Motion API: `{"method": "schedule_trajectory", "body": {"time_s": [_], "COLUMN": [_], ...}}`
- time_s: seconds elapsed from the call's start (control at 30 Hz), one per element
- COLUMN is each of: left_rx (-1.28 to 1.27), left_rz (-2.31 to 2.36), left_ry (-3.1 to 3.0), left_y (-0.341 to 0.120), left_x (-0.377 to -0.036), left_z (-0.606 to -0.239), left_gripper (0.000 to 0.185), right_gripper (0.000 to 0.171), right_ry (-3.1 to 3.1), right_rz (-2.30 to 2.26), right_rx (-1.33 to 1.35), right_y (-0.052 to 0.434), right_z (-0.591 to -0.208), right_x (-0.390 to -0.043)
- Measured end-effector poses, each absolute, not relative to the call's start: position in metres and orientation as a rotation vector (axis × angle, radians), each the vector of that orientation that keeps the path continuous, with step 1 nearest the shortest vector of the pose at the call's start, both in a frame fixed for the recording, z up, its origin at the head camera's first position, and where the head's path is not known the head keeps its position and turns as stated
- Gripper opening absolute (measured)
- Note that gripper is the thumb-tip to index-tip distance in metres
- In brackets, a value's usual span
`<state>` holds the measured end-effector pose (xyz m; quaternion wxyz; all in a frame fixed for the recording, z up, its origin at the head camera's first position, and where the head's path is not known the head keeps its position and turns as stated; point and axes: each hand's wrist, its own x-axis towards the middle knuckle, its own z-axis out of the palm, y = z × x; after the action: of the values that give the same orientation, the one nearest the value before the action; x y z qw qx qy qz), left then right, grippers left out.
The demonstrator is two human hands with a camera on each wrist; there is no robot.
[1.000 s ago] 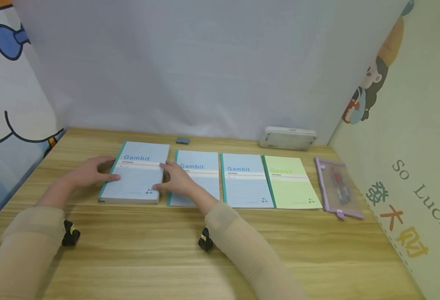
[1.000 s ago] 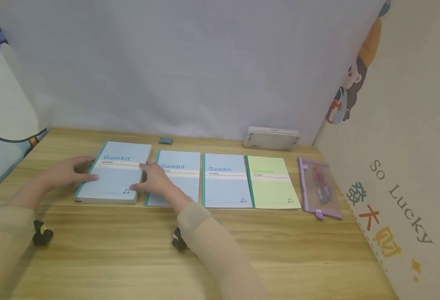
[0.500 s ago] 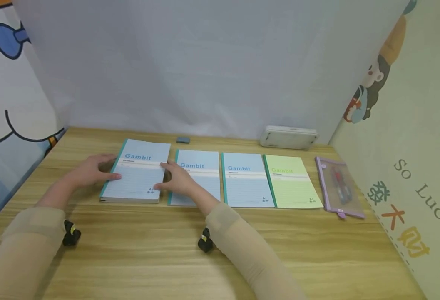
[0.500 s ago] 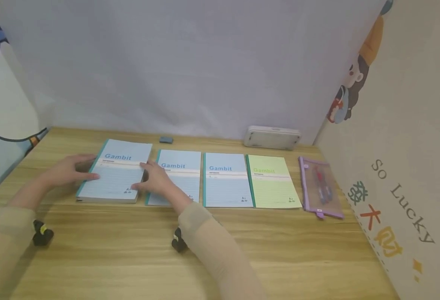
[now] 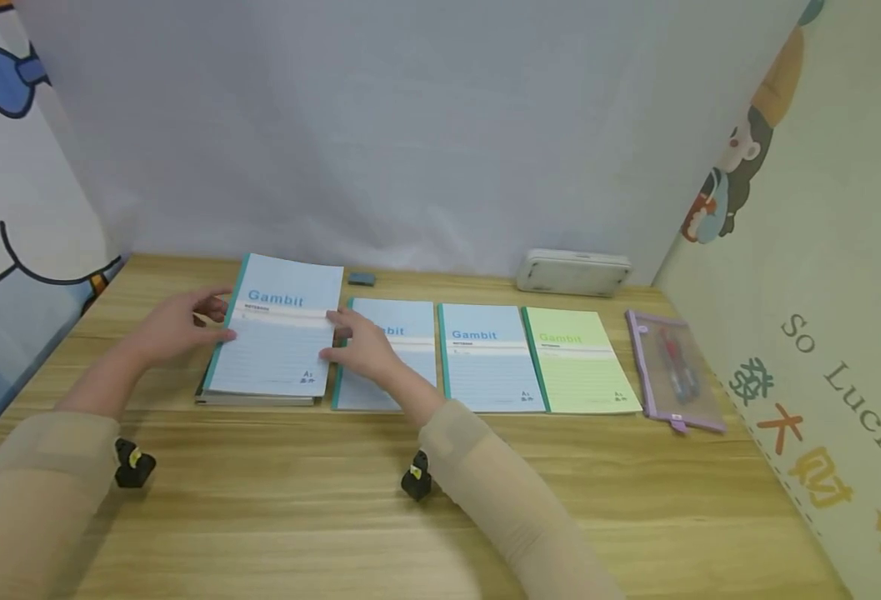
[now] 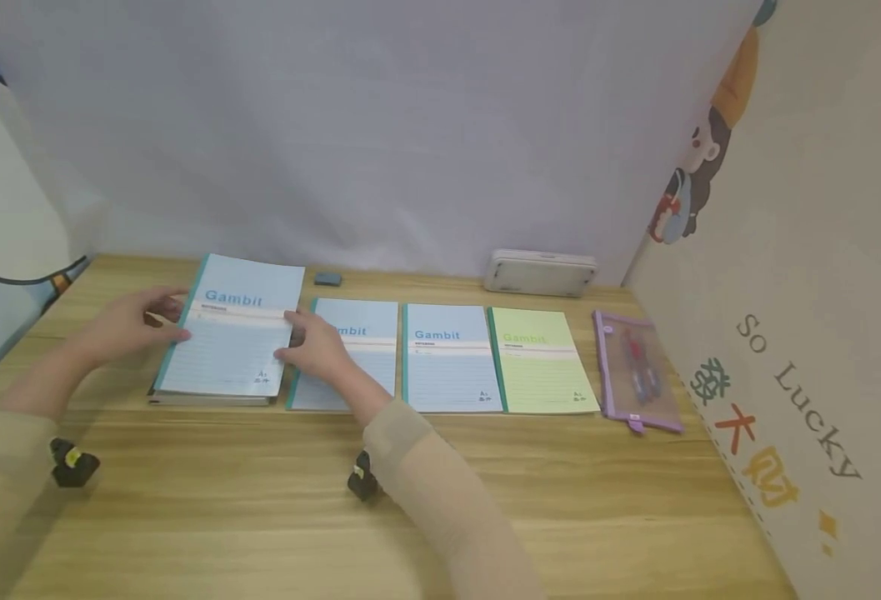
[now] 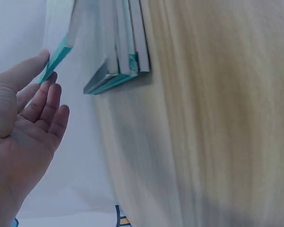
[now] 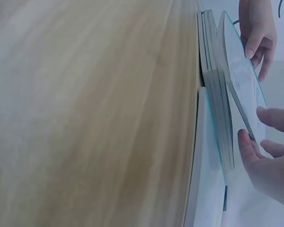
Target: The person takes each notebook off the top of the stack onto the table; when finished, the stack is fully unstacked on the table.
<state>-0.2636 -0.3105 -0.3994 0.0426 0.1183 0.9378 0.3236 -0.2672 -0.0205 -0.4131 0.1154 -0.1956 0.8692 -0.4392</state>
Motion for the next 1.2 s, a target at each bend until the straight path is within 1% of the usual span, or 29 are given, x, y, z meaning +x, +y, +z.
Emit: {"method": "schedule_trajectory", "body": {"time_s": [0.13, 0.3, 0.53, 0.73, 0.93, 1.07, 1.2], "left_rx": [0.373, 0.367, 0.389, 0.390, 0.411, 0.437, 0.472], "left_rz": [1.056, 1.087, 1.130, 1.190, 1.168, 1.106, 1.047], "left_ry": [2.852, 2.830, 2.836, 2.806, 2.797, 2.824, 2.808], "left_y": [-0.305, -0.299, -0.298, -0.300, -0.302, -0.302, -0.302], "left_x": [-0.262, -0.259, -0.252, -0.242, -0.224, -0.211, -0.199], "left_z": [-0.389, -0.376, -0.361, -0.353, -0.347, -0.348, -0.355], "left_gripper": [0.085, 0.088, 0.077, 0.077, 0.076, 0.075, 0.079], "right_gripper": [0.060, 0.060, 0.061, 0.062, 0.065, 0.066, 0.069], "right_ry": [2.527, 2.547, 2.490, 2.406, 2.324, 2.300, 2.277], "right_rz": [-1.438, -1.501, -1.567, -1.635, -1.636, -1.604, -1.556], "right_rx": [-0.545, -0.552, -0.532, -0.561, -0.639, -0.717, -0.766], "right_y": [-0.019, -0.015, -0.008, 0.000, 0.008, 0.013, 0.018], "right_z": [-0.408, -0.404, -0.396, -0.383, -0.377, -0.375, -0.379], "right_x": [-0.268, -0.270, -0.267, -0.255, -0.240, -0.228, -0.218]}}
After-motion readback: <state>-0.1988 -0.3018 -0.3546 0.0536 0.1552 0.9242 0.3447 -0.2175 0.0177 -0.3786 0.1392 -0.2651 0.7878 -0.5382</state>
